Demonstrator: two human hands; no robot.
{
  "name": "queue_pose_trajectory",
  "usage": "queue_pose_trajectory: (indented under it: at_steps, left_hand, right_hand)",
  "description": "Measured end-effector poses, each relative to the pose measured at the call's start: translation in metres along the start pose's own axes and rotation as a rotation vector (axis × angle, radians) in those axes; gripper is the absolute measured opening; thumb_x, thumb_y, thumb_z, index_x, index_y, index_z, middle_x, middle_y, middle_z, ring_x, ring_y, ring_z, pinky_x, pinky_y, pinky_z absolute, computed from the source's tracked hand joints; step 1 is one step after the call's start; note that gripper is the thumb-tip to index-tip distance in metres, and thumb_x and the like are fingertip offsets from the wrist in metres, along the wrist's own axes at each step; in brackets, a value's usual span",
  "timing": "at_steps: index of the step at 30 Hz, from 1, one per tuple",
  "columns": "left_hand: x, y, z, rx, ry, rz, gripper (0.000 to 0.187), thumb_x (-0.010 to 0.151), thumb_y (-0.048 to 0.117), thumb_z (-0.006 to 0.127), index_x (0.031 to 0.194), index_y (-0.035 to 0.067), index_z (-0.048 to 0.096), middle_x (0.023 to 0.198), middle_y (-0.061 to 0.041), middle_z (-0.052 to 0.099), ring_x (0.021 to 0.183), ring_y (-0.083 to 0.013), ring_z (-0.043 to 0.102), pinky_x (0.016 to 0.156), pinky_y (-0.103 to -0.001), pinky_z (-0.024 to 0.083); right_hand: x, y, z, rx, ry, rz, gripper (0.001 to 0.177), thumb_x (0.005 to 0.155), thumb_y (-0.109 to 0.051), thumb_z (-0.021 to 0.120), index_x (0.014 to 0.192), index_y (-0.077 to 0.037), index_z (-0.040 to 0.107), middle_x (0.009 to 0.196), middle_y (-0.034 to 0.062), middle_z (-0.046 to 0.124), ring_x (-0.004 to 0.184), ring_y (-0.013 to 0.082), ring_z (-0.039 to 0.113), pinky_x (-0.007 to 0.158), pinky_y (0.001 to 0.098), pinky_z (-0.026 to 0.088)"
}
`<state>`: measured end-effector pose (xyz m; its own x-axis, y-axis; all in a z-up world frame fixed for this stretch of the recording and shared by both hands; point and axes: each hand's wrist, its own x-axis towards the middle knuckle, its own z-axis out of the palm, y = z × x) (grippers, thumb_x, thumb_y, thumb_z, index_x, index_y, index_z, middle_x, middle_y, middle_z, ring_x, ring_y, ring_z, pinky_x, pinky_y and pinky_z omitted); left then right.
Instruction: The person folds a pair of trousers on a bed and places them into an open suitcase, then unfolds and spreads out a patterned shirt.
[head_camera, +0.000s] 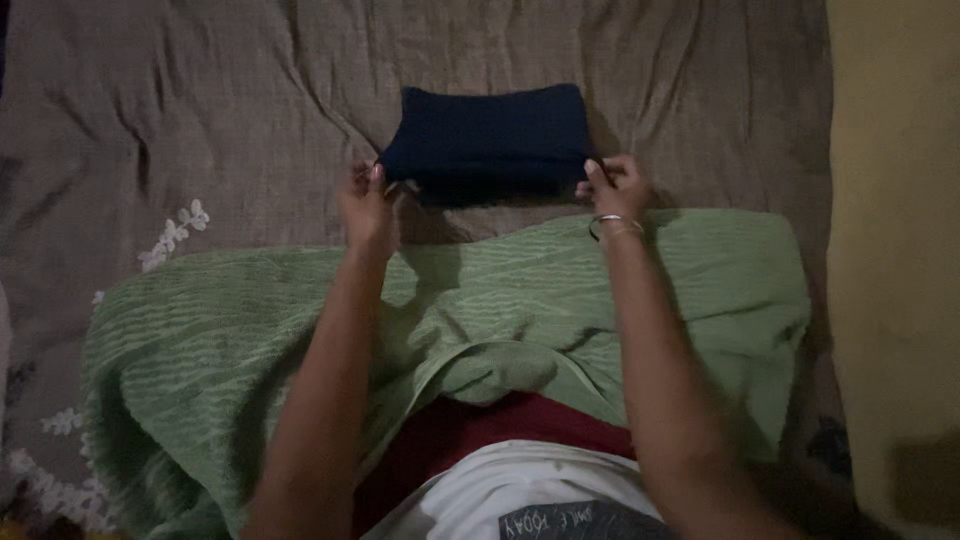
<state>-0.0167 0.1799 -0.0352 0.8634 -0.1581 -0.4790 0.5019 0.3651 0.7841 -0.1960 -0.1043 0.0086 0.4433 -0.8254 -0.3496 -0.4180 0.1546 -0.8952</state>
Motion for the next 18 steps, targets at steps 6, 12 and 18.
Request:
queue_pose_trajectory:
  at_steps: [6,12,18]
  left_hand:
    - [0.016,-0.012,-0.032,0.768,-0.052,-0.004,0.02,0.094,0.014,0.072,0.106,-0.001,0.067,0.098,-0.006,0.07,0.091,-0.018,0.063,0.083,-0.033,0.051]
    - [-0.006,0.011,-0.007,1.084,-0.071,0.352,0.018,0.091,0.008,0.069,0.106,-0.001,0.072,0.093,-0.015,0.074,0.086,-0.0214,0.071,0.081,-0.037,0.055]
    - [0.004,0.043,0.056,1.178,-0.165,0.849,0.014,0.097,0.007,0.067,0.107,-0.003,0.072,0.101,-0.022,0.072,0.091,-0.0363,0.07,0.08,-0.046,0.056]
  right_hand:
    - [0.0,0.005,0.005,-0.247,-0.099,0.241,0.024,0.092,-0.007,0.075,0.113,-0.001,0.065,0.093,0.0132,0.073,0.07,0.0155,0.072,0.064,0.0315,0.063]
    - [0.011,-0.001,0.003,-0.459,-0.095,-0.145,0.031,0.091,-0.006,0.071,0.122,-0.008,0.068,0.111,0.0064,0.073,0.093,0.0204,0.072,0.079,0.0361,0.059]
    - [0.028,-0.046,0.018,-0.527,-0.017,-0.445,0.019,0.099,-0.022,0.067,0.113,-0.013,0.076,0.107,0.0066,0.076,0.097,0.0213,0.073,0.084,0.0389,0.056]
